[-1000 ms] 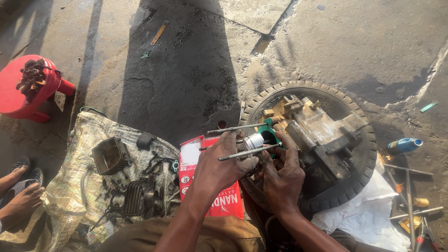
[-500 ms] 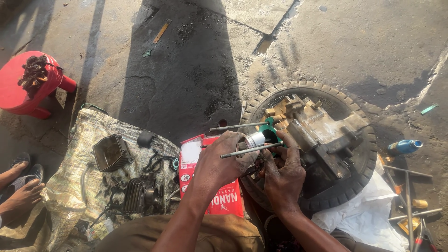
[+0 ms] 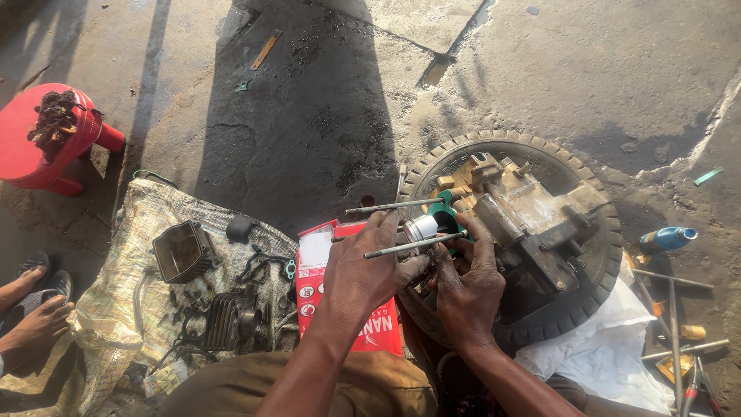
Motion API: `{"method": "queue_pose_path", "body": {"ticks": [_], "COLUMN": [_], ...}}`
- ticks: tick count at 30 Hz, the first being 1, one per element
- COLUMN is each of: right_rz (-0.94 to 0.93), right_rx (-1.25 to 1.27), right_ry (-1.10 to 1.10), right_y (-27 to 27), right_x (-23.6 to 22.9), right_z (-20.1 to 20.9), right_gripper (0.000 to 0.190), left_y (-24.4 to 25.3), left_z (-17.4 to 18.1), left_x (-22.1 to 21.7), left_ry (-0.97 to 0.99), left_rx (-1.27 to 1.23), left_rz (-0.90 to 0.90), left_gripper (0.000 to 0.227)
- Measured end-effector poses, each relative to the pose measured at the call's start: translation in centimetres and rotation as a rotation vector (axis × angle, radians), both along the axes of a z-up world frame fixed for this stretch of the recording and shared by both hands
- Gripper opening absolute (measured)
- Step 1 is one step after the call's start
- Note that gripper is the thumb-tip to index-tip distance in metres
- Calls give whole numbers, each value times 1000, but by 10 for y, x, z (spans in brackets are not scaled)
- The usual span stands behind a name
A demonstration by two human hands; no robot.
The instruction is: The recorder is assembling a motorcycle engine, specifically installing the piston into the cylinder and attaching it to the engine block.
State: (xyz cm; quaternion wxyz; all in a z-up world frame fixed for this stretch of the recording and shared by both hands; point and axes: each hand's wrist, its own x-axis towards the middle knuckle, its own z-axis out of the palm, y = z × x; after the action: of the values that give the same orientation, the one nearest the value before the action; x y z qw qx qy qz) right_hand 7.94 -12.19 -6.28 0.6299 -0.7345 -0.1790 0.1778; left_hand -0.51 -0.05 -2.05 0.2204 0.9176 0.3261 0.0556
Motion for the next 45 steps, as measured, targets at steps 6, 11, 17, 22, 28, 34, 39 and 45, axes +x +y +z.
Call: {"method": "queue_pose_path", "body": {"ticks": [6, 11, 17, 22, 28, 34, 39, 45], "right_rz": [6, 3, -5, -4, -2, 9, -1, -21], "right_rx": [-2, 8, 3, 0, -11, -22, -19, -20], "right_ry": [-7, -2, 2, -7, -14, -46, -46, 14], "right_y": [0, 0, 1, 0, 0, -1, 0, 1], "right_x": [0, -1, 0, -1, 0, 1, 0, 0], "right_z": [0, 1, 2, -1, 0, 0, 2, 6], "right_gripper": [52, 51, 52, 51, 50, 48, 47, 43], "left_y": [-3, -4, -2, -3, -2, -2, 0, 2], "left_z": [9, 17, 3, 3, 11, 15, 16, 17], "left_x": [3, 3, 1, 0, 0, 0, -1, -1], "left_ry": [95, 85, 57, 57, 65, 71, 16, 13], "left_rx": [-99, -71, -74, -46, -47, -96, -115, -247], "left_rz": [36, 33, 35, 29, 23, 28, 37, 97], "left_gripper": [78, 75, 94, 85, 76, 70, 65, 62]}}
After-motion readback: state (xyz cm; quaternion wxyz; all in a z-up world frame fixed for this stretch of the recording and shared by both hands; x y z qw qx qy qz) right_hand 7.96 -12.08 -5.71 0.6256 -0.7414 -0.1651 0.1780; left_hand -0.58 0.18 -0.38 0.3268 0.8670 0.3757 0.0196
